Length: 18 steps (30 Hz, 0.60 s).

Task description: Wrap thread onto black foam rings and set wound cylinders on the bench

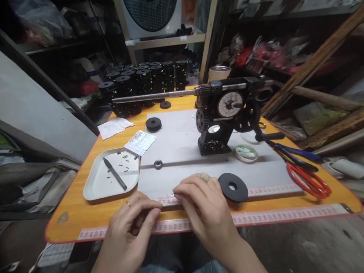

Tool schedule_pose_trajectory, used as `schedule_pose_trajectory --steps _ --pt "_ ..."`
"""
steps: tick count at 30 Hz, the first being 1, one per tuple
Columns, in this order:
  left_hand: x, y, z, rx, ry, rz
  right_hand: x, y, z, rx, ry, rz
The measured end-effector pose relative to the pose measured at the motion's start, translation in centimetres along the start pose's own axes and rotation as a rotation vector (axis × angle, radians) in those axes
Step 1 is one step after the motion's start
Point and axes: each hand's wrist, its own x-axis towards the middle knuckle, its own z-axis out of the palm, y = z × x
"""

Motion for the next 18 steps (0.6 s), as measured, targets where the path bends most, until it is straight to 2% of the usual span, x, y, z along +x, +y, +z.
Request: schedule_pose_trajectory --steps 3,7,10,13,18 --pt "0.2 0.1 -0.4 -0.162 -0.054 -0.091 0.2 -0.3 -0.1 0.026 -0.013 0.004" --pt "0.8 0.4 -0.7 -0.678 -0.085 -0.229 0.4 -1.1 0.1 0.089 -0.048 -0.027" --pt "1.4 0.7 -0.4 -0.952 -0.166 -0.291 0.7 -1.7 0.5 0.118 -0.058 -0.022" --pt "1.7 0.8 0.2 -1.083 -0.176 -0.281 0.7 -1.8 0.7 0.135 -0.063 -0.01" --pt "1.3 0.3 1.0 -1.103 -0.055 -0.228 0.1 -1.3 0.6 0.15 -0.078 0.019"
